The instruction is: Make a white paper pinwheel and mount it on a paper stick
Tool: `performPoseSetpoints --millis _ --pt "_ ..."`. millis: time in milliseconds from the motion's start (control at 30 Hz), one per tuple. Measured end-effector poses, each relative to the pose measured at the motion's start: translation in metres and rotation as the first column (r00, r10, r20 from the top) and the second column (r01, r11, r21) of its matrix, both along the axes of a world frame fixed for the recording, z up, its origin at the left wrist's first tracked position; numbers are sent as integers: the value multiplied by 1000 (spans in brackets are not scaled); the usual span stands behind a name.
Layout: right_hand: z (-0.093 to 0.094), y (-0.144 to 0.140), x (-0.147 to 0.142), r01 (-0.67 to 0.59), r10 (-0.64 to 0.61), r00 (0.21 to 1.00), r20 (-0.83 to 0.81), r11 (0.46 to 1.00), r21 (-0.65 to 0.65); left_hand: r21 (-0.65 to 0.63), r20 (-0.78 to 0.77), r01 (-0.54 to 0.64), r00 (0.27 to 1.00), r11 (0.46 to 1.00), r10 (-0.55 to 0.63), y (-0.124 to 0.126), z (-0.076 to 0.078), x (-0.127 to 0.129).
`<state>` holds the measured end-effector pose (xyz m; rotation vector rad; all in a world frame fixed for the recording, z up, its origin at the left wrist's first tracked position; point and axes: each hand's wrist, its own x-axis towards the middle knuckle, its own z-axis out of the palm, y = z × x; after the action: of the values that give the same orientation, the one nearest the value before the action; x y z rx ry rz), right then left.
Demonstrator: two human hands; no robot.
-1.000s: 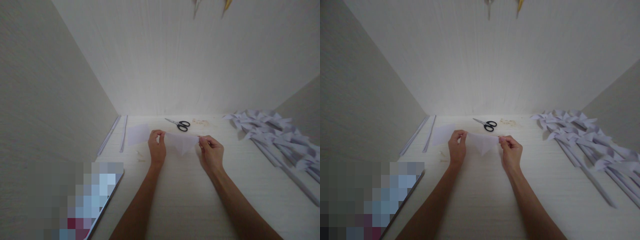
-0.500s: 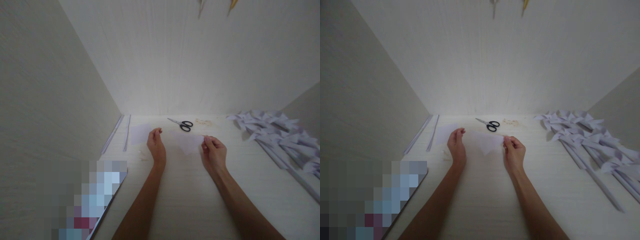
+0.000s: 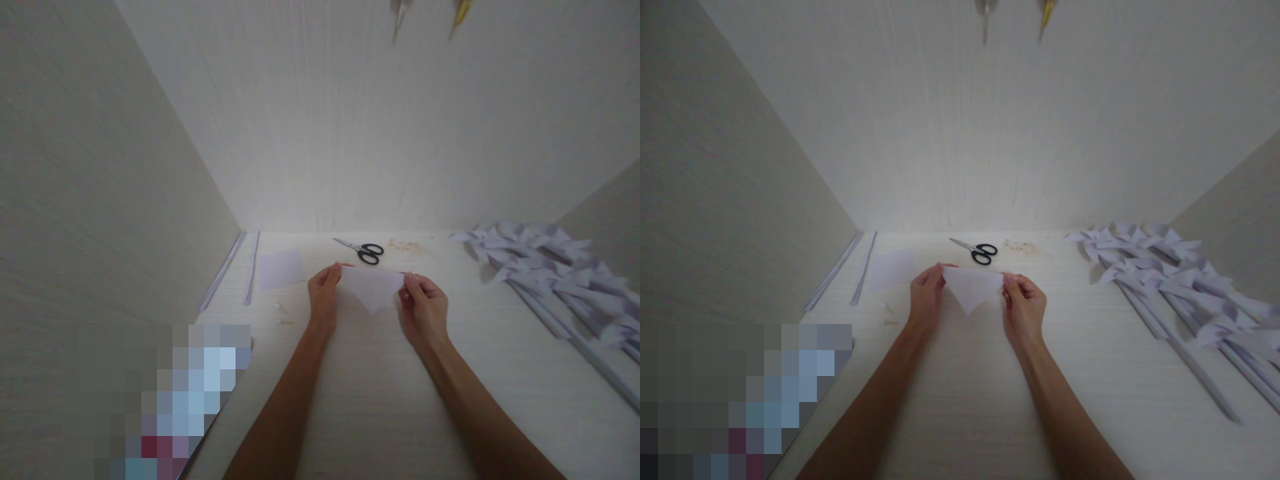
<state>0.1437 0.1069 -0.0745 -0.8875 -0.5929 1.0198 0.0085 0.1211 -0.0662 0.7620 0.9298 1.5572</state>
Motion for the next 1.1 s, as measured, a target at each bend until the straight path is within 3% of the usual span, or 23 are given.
performPoseSetpoints --millis 233,500,867,1100 --pt "4 0 -3 -95 94 995 -25 996 -3 4 -5 -72 997 997 72 2 -5 1" --pt "6 -2 -7 -163 160 985 -66 985 -49 -7 -147 -134 980 991 131 1 -9 4" --pt "8 -3 -6 -255 247 959 -137 966 -45 -53 17 34 999 998 -33 0 -4 6" --pt "7 -2 -6 -245 229 962 -147 964 -101 -71 -98 11 995 997 -18 0 -8 8"
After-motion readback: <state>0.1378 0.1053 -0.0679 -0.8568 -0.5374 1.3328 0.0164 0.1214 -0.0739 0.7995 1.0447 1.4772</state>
